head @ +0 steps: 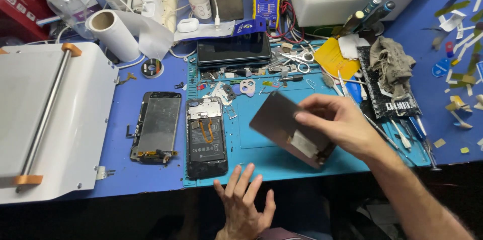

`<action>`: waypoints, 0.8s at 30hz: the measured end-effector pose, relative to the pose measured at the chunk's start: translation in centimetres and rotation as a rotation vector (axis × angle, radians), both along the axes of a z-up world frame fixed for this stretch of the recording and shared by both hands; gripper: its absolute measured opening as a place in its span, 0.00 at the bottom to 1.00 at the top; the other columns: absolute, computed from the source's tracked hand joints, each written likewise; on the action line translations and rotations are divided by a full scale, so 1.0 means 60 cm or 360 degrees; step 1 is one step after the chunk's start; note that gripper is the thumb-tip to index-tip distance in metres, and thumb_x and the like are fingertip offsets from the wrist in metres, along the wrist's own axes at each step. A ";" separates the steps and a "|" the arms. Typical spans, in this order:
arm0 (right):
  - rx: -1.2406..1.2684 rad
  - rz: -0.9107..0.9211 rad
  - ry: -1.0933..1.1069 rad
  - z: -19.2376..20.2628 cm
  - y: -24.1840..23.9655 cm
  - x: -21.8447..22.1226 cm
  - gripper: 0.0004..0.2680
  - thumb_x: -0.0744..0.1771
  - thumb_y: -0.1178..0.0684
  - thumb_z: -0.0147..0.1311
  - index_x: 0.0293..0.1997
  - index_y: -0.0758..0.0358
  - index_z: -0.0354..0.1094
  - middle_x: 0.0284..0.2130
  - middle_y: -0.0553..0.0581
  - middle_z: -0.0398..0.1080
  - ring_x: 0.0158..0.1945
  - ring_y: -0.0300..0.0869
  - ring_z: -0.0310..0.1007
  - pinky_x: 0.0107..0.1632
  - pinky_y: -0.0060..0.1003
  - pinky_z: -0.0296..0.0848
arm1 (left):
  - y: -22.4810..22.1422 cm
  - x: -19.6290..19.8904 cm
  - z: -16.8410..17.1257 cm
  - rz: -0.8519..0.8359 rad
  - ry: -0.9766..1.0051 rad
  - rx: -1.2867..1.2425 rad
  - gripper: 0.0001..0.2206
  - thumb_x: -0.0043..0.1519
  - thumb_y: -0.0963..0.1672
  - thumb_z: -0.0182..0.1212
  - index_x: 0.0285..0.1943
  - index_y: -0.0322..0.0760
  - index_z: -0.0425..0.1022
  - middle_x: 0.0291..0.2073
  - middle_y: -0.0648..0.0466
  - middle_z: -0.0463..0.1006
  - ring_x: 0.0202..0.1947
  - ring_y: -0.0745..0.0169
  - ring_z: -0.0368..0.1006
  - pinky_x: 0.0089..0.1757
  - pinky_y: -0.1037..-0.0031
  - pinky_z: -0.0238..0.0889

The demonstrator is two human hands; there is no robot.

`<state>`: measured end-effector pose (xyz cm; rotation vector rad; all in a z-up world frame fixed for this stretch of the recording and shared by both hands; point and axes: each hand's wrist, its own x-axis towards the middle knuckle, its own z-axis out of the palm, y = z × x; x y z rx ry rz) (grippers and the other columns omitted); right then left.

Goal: Cleaning a smartphone screen component using a cloth and spray cleaner

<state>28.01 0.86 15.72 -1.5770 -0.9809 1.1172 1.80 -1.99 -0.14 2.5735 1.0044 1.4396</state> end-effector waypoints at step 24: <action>0.0579 -0.0624 -0.0221 -0.063 -0.140 -0.053 0.04 0.67 0.59 0.62 0.41 0.68 0.73 0.29 0.56 0.77 0.23 0.42 0.79 0.31 0.29 0.81 | 0.123 0.087 0.215 -0.0313 -0.1126 -0.1517 0.08 0.66 0.46 0.65 0.47 0.39 0.77 0.39 0.62 0.80 0.40 0.78 0.71 0.46 0.81 0.68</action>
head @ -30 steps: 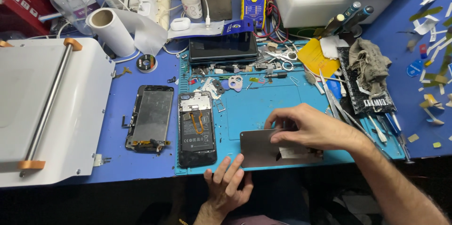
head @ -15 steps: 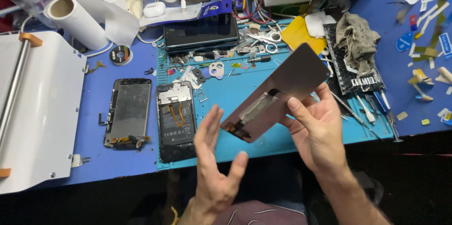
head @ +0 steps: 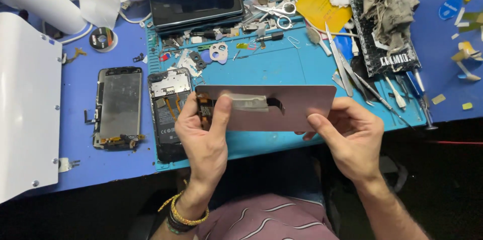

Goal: Cleaning a smartphone screen component using a cloth and spray cleaner

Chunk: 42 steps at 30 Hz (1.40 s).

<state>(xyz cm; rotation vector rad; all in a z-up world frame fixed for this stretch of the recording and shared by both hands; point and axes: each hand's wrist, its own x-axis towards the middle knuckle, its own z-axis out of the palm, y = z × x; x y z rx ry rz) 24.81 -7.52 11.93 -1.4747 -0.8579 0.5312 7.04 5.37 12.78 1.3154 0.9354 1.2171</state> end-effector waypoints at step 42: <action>-0.0063 0.0657 0.0713 -0.022 0.057 -0.017 0.10 0.71 0.50 0.47 0.37 0.68 0.63 0.20 0.60 0.68 0.21 0.45 0.73 0.23 0.30 0.73 | -0.007 0.067 -0.047 -0.0161 -0.1099 -0.0466 0.23 0.70 0.41 0.60 0.72 0.35 0.57 0.57 0.41 0.76 0.46 0.42 0.81 0.51 0.60 0.77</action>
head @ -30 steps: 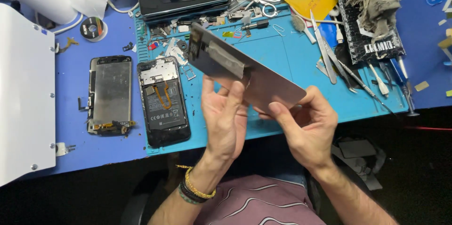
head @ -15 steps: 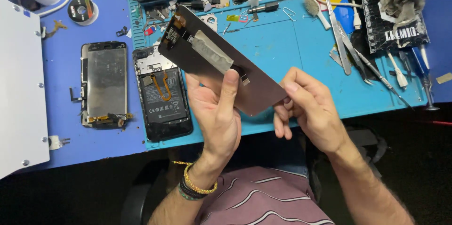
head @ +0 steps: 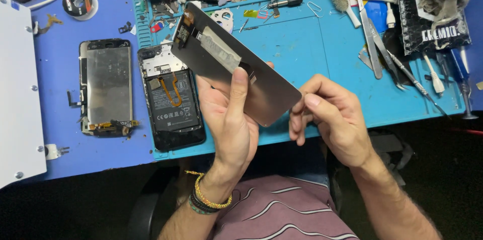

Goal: Cleaning a smartphone screen component using a cloth and spray cleaner

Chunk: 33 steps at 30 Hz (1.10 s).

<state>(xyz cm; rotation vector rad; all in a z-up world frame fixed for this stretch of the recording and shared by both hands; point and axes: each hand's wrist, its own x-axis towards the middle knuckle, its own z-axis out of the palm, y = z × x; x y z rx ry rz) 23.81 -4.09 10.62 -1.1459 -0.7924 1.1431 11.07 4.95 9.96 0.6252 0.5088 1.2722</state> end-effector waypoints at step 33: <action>-0.0228 -0.0764 -0.2744 0.053 -0.061 0.122 0.05 0.72 0.62 0.68 0.51 0.66 0.77 0.46 0.61 0.76 0.48 0.55 0.75 0.50 0.47 0.71 | -0.012 -0.015 0.023 -0.0260 0.0194 -0.0107 0.17 0.62 0.40 0.66 0.59 0.29 0.73 0.53 0.46 0.78 0.47 0.48 0.81 0.49 0.60 0.80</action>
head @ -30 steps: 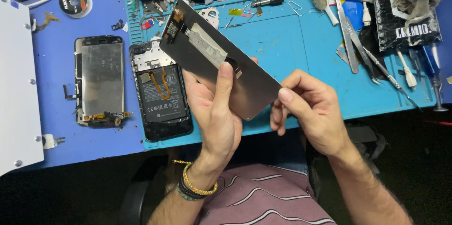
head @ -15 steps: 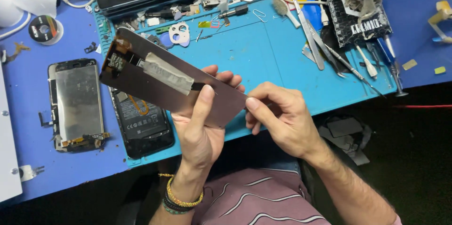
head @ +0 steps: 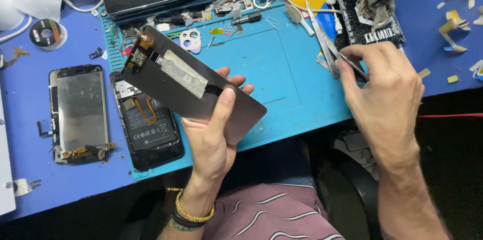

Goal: Cleaning a smartphone screen component using a cloth and spray cleaner

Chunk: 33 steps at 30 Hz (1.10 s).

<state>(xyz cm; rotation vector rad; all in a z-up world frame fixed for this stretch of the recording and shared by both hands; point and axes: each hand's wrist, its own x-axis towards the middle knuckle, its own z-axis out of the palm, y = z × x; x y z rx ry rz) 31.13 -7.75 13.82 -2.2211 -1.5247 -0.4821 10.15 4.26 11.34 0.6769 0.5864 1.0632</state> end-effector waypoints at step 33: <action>0.0349 0.0463 0.0555 -0.022 0.035 0.022 0.03 0.84 0.77 0.45 0.67 0.85 0.60 0.58 0.78 0.69 0.61 0.62 0.80 0.67 0.49 0.71 | 0.015 -0.001 -0.016 -0.0027 -0.0163 0.0009 0.18 0.63 0.41 0.71 0.61 0.33 0.74 0.49 0.53 0.82 0.48 0.66 0.77 0.53 0.70 0.75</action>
